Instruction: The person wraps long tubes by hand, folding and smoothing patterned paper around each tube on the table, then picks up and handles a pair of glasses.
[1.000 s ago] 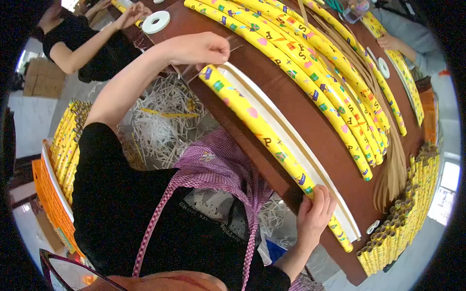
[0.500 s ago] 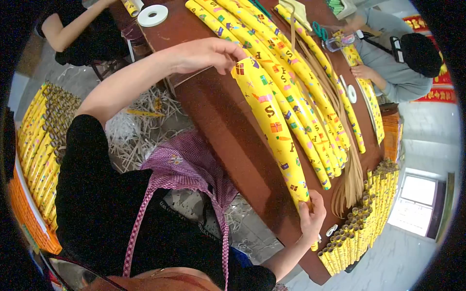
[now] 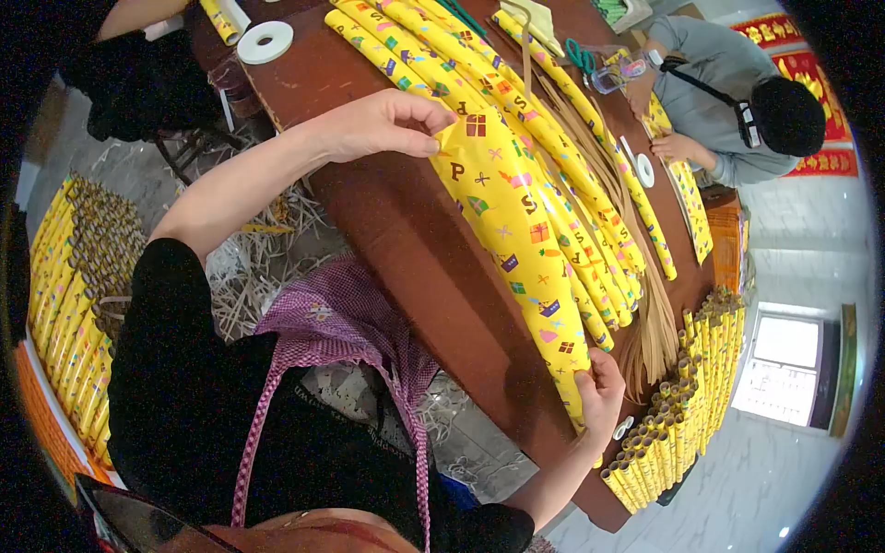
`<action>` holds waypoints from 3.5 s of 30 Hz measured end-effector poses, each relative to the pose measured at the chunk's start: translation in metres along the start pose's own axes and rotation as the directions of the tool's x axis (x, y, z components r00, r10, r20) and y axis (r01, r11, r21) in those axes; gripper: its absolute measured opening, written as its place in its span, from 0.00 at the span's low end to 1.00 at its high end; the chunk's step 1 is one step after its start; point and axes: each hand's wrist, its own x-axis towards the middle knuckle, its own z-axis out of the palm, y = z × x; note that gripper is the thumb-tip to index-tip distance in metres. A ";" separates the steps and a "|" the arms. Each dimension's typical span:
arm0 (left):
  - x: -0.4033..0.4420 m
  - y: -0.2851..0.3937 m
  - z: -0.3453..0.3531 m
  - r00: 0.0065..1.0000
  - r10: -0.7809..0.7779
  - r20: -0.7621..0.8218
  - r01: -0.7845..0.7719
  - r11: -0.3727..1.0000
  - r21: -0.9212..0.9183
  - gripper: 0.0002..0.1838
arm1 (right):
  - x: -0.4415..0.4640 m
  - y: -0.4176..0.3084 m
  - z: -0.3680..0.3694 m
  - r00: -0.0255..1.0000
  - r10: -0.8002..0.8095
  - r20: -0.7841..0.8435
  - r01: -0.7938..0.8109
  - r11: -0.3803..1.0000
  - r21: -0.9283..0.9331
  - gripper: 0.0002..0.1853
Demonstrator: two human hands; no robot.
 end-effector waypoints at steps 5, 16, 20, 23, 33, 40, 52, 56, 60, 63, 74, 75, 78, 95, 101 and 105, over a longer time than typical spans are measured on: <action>-0.002 -0.006 0.001 1.000 -0.022 -0.007 0.020 0.989 -0.145 0.07 | 0.004 0.009 -0.012 0.999 0.004 0.036 -0.004 1.000 0.010 0.20; 0.002 -0.023 0.000 0.990 0.130 -0.050 -0.111 0.954 0.278 0.13 | 0.008 0.009 -0.004 0.997 0.063 0.055 -0.067 0.995 0.075 0.19; -0.002 -0.006 0.011 0.982 0.174 -0.071 -0.148 0.949 0.278 0.25 | 0.008 0.003 -0.001 0.995 0.090 0.049 -0.093 0.994 0.051 0.19; 0.002 -0.002 0.012 0.930 0.365 -0.049 -0.273 0.772 0.574 0.35 | 0.009 0.004 0.001 0.995 0.091 0.047 -0.093 0.995 0.045 0.19; 0.008 0.025 0.006 0.723 0.554 0.412 -0.442 -0.088 0.893 0.25 | 0.009 0.008 -0.001 0.994 0.092 0.064 -0.092 0.996 -0.010 0.21; -0.001 0.029 0.010 0.737 0.535 0.412 -0.317 -0.265 0.911 0.20 | 0.008 0.013 0.006 0.999 -0.036 0.029 0.040 0.981 -0.191 0.18; -0.046 0.028 0.021 0.948 0.174 0.265 -0.271 0.012 0.962 0.26 | -0.006 -0.007 0.070 0.921 -0.384 -0.060 0.319 0.835 -0.449 0.16; -0.058 0.029 0.022 0.961 0.123 0.249 -0.258 0.060 0.964 0.26 | -0.015 0.005 0.086 0.832 -0.549 -0.079 0.431 0.730 -0.530 0.17; -0.065 0.036 0.025 0.972 0.055 0.230 -0.235 0.134 0.963 0.29 | -0.022 0.005 0.092 0.785 -0.614 -0.085 0.464 0.672 -0.577 0.18; -0.070 0.032 0.019 0.978 0.003 0.207 -0.204 0.174 0.963 0.26 | -0.025 0.006 0.097 0.757 -0.647 -0.091 0.472 0.637 -0.609 0.18; -0.083 0.016 0.007 0.979 0.128 0.160 -0.189 0.265 0.946 0.19 | -0.036 0.012 0.112 0.723 -0.677 -0.134 0.416 0.583 -0.698 0.20; -0.081 0.015 0.009 0.977 0.139 0.163 -0.195 0.257 0.947 0.19 | -0.036 0.012 0.114 0.723 -0.676 -0.141 0.404 0.581 -0.707 0.20; -0.078 0.027 0.026 0.978 0.116 0.173 -0.188 0.133 0.973 0.18 | -0.040 0.014 0.116 0.723 -0.669 -0.172 0.389 0.600 -0.699 0.20; -0.032 -0.018 0.235 0.823 0.281 0.494 -0.568 0.357 0.742 0.20 | -0.043 0.023 0.121 0.712 -0.662 -0.236 0.378 0.644 -0.665 0.19; -0.032 -0.024 0.236 0.821 0.290 0.492 -0.569 0.336 0.751 0.19 | -0.041 0.028 0.123 0.673 -0.685 -0.278 0.371 0.639 -0.674 0.18; -0.033 -0.025 0.235 0.826 0.293 0.482 -0.560 0.328 0.761 0.18 | -0.043 0.028 0.122 0.686 -0.678 -0.262 0.384 0.645 -0.661 0.19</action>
